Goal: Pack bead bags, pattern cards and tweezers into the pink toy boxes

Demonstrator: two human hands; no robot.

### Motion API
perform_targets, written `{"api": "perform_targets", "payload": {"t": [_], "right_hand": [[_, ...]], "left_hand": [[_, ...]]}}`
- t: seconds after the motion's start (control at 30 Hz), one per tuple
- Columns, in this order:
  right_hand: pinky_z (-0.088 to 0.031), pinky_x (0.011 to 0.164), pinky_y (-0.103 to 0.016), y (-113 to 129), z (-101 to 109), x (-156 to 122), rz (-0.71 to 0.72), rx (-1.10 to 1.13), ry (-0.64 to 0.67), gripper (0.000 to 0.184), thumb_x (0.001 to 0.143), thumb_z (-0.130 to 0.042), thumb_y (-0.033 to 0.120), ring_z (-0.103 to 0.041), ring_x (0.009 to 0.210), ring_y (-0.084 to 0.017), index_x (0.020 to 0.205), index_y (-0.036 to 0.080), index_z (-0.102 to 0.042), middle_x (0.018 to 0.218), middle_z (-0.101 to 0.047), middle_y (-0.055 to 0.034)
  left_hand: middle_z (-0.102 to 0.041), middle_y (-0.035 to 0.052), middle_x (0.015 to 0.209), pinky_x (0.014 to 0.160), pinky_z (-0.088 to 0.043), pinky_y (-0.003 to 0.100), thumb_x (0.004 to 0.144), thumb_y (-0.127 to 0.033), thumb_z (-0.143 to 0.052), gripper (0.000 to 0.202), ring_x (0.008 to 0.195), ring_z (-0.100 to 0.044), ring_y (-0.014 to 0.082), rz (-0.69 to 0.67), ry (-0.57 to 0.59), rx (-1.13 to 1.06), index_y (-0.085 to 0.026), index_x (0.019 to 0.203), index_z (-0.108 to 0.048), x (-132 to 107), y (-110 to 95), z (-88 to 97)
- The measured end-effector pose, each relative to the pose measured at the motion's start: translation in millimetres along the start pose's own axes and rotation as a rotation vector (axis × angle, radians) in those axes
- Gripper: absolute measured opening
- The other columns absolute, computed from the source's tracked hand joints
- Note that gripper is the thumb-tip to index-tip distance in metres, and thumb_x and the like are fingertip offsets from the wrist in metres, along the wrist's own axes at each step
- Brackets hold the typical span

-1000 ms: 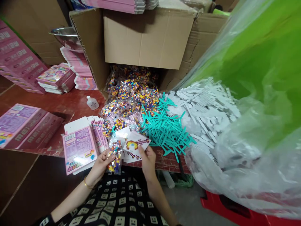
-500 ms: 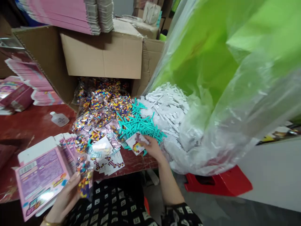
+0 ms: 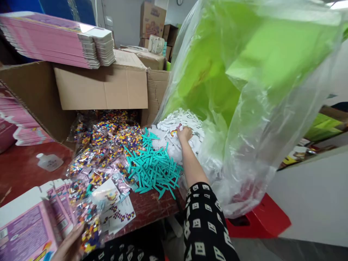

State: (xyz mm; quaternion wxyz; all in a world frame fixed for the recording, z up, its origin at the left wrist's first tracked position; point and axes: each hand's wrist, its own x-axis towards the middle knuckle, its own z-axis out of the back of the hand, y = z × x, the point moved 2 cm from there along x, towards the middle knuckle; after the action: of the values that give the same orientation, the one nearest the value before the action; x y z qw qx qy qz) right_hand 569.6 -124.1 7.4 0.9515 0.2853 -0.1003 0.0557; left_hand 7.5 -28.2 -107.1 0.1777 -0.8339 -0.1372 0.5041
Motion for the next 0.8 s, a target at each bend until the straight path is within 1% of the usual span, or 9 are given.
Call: {"api": "perform_targets", "payload": {"t": [0.13,0.2,0.33,0.43,0.53,0.6,0.7,0.73,0.8], "right_hand": [[-0.035,0.104,-0.044,5.6,-17.0,8.0,-0.090,0.012,-0.044,0.059,0.072,-0.070,0.018,-0.047,0.124,-0.032,0.127,0.011,-0.052,0.135,-0.048,-0.0231],[-0.038,0.103,-0.042,4.7,-18.7,10.7,-0.140,0.041,-0.022,0.067,0.066,-0.075,0.015,-0.048,0.124,-0.031,0.128,0.014,-0.050,0.134,-0.050,-0.0209],[-0.047,0.092,-0.044,6.3,-7.7,25.3,-0.222,0.118,0.055,0.051,0.054,-0.081,0.010,-0.060,0.106,-0.032,0.101,0.012,-0.063,0.106,-0.065,-0.0159],[-0.052,0.083,-0.037,13.9,10.7,12.9,-0.174,0.262,0.013,0.035,0.062,-0.075,0.016,-0.065,0.094,-0.025,0.095,0.011,-0.063,0.098,-0.068,-0.0111],[-0.055,0.077,-0.034,24.5,21.6,-65.5,-0.073,0.779,0.102,0.036,0.065,-0.075,0.025,-0.067,0.085,-0.020,0.097,0.015,-0.062,0.099,-0.070,-0.0073],[-0.057,0.072,-0.036,32.5,14.9,-156.1,-0.051,0.999,0.471,0.041,0.059,-0.081,0.034,-0.068,0.077,-0.021,0.093,0.019,-0.063,0.091,-0.072,-0.0039],[-0.058,0.068,-0.040,41.0,-4.7,-298.7,-0.025,1.010,0.942,0.039,0.061,-0.083,0.041,-0.068,0.073,-0.024,0.090,0.023,-0.065,0.085,-0.073,-0.0025],[-0.058,0.070,-0.041,42.9,-10.7,-331.8,0.047,0.974,0.962,0.039,0.067,-0.079,0.044,-0.068,0.077,-0.024,0.096,0.023,-0.066,0.087,-0.072,-0.0039],[-0.055,0.085,-0.044,45.3,-20.5,-361.5,0.281,0.850,0.789,0.032,0.077,-0.069,0.047,-0.065,0.093,-0.027,0.098,0.022,-0.068,0.097,-0.069,-0.0090]], "left_hand": [[-0.076,0.0023,0.097,0.077,-0.063,0.029,0.070,-0.011,-0.076,0.037,0.095,-0.072,0.0246,-0.055,-0.069,-0.115,-0.022,0.105,-0.071,7.5,-2.4,-11.6],[-0.076,0.0021,0.096,0.069,-0.063,0.023,0.075,-0.006,-0.069,0.031,0.086,-0.074,0.0193,-0.093,-0.097,-0.161,-0.019,0.102,-0.072,9.6,-3.6,-18.8],[-0.076,0.0019,0.094,0.074,-0.060,0.017,0.079,-0.002,-0.068,0.025,0.086,-0.073,0.0141,-0.120,-0.063,-0.180,-0.017,0.098,-0.072,10.8,-8.0,-34.2],[-0.075,0.0031,0.101,0.089,-0.057,0.020,0.083,-0.003,-0.065,0.026,0.096,-0.070,0.0143,-0.128,-0.033,-0.177,-0.017,0.105,-0.070,13.7,-13.2,-43.1],[-0.074,0.0032,0.101,0.088,-0.056,0.019,0.086,-0.007,-0.065,0.026,0.096,-0.070,0.0138,-0.163,-0.039,-0.179,-0.018,0.109,-0.069,19.1,-16.5,-50.7],[-0.074,0.0057,0.103,0.090,-0.057,0.025,0.086,-0.024,-0.071,0.027,0.101,-0.069,0.0187,-0.190,0.054,-0.164,-0.017,0.111,-0.068,21.4,-15.5,-59.3],[-0.071,0.0091,0.114,0.096,-0.054,0.036,0.073,-0.044,-0.082,0.055,0.112,-0.064,0.0272,-0.258,0.208,-0.084,-0.019,0.118,-0.064,19.5,-10.3,-73.5],[-0.070,0.0096,0.117,0.098,-0.052,0.037,0.068,-0.043,-0.085,0.061,0.114,-0.063,0.0283,-0.279,0.227,-0.038,-0.019,0.120,-0.063,17.8,-8.2,-76.9],[-0.069,0.0105,0.119,0.100,-0.050,0.039,0.066,-0.037,-0.088,0.066,0.114,-0.063,0.0290,-0.306,0.246,0.053,-0.019,0.123,-0.059,14.6,-4.7,-80.4]]}}
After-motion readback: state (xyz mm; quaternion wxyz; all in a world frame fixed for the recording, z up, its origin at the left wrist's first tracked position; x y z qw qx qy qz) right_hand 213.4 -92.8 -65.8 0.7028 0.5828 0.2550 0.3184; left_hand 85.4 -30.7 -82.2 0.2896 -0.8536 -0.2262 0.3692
